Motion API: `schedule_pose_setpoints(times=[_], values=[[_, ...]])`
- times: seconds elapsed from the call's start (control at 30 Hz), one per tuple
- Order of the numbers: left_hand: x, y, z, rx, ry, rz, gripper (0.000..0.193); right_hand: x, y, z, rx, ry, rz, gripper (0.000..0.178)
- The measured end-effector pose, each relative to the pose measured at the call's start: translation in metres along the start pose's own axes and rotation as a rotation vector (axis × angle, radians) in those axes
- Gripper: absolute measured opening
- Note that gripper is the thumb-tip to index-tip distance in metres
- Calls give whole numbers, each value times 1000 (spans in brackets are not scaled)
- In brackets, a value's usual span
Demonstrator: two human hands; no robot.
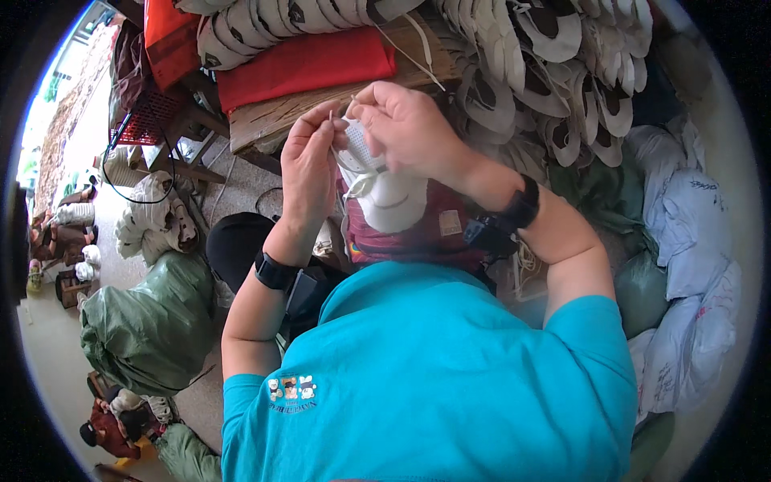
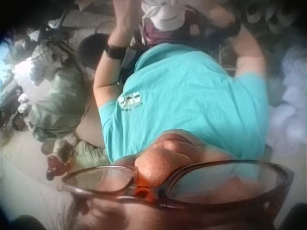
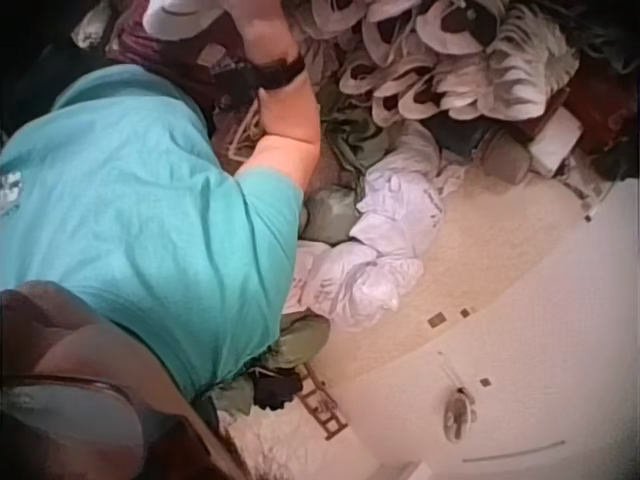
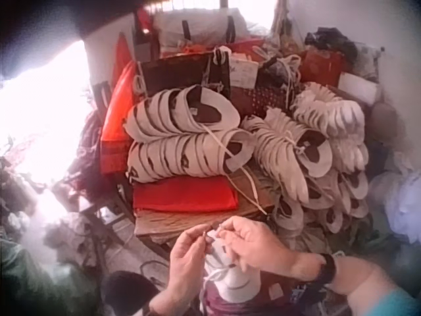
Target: The person sits on the floor and laces a white sneaker by hand, threading the laces through the eyelets and pulling them tight. They handle the shoe and laces repeatedly, adjusting the tension and positioning the shoe on their lap while surrounded by stacks of shoe parts.
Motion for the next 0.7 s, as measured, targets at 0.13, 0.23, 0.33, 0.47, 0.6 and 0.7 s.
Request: schedule_pose_setpoints(times=[0.13, 0.23, 0.33, 0.47, 0.6, 0.7], values=[[-1, 1, 1, -15, -19, 28, 37, -22, 4, -12, 0, -2, -14, 30], [-1, 1, 1, -50, 11, -60, 53, -22, 10, -15, -5, -40, 58, 33], [-6, -3, -4, -79, 42, -131, 61, -19, 14, -21, 55, -38, 108, 28], [-13, -5, -10, -74, 98, -186, 57, -13, 19, -27, 37, -116, 157, 18], [-17, -13, -21, 33, 74, -233, 43, 27, 22, -36, 12, -302, 219, 12], [-33, -13, -16, 78, 163, -367, 27, 110, 39, -40, 58, -663, 328, 20]])
Point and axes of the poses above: each hand's wrist, its own z-axis away from the middle knuckle, its own y-axis out of the palm, x = y × z, the point moved 3 cm from there along -z, towards the middle knuckle, and after that the axes turned 10 degrees about -z, right-handed, at the moved point
